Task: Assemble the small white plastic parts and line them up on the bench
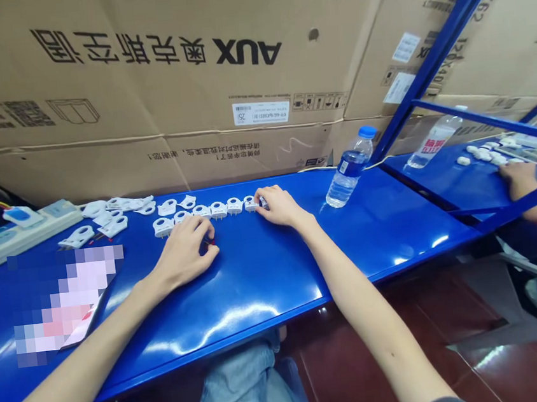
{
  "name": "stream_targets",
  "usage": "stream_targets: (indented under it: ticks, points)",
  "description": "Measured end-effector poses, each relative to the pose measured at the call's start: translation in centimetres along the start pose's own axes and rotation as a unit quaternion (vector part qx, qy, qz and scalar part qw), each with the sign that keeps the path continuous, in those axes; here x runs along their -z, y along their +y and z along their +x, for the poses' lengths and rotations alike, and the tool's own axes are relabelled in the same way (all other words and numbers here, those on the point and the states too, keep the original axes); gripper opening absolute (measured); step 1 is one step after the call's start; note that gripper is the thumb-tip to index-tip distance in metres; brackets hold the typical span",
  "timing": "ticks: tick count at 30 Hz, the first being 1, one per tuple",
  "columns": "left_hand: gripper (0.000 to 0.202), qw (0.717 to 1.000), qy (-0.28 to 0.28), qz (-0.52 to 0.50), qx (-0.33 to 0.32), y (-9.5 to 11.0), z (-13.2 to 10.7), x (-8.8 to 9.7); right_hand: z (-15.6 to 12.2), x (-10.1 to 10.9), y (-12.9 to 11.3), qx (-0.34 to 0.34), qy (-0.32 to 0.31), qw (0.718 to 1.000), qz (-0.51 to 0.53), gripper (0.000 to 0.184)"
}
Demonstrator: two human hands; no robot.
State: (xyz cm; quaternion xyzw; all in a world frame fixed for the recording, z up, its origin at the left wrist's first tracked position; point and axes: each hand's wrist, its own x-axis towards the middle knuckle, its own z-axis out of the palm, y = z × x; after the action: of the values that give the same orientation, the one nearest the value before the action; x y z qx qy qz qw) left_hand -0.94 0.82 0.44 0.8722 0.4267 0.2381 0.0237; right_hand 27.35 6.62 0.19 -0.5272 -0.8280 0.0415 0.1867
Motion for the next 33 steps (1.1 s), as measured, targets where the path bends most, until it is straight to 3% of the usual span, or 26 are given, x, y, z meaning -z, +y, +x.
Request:
stream_targets:
  ticks: [5,11,17,22,28,33]
  points:
    - [0.009,1.000,-0.009,0.005,-0.008,-0.3,-0.1,-0.2,-0.1,0.3,-0.3,-0.004,-0.001,1.000,0.002,0.024]
    - [0.004,1.000,-0.007,0.020,-0.003,-0.4,-0.1,-0.4,0.0,-0.1,-2.7,0.042,0.039,0.998,0.008,0.039]
    - [0.003,1.000,0.003,0.022,0.006,-0.6,-0.1,-0.6,0.1,-1.9,-4.8,0.069,0.056,0.996,-0.018,0.032]
    - [0.005,1.000,0.015,-0.009,0.000,-0.8,-0.1,-0.9,0.3,-2.1,-5.8,0.068,0.080,0.994,-0.006,0.025]
    - [0.009,0.994,0.077,-0.072,0.012,-0.5,0.1,-0.7,0.1,-1.6,-6.4,0.060,0.129,0.989,0.025,0.029]
    - [0.013,0.981,0.128,-0.132,0.060,-0.6,0.3,-0.5,-0.2,-1.0,-7.2,0.102,0.125,0.985,0.064,0.030]
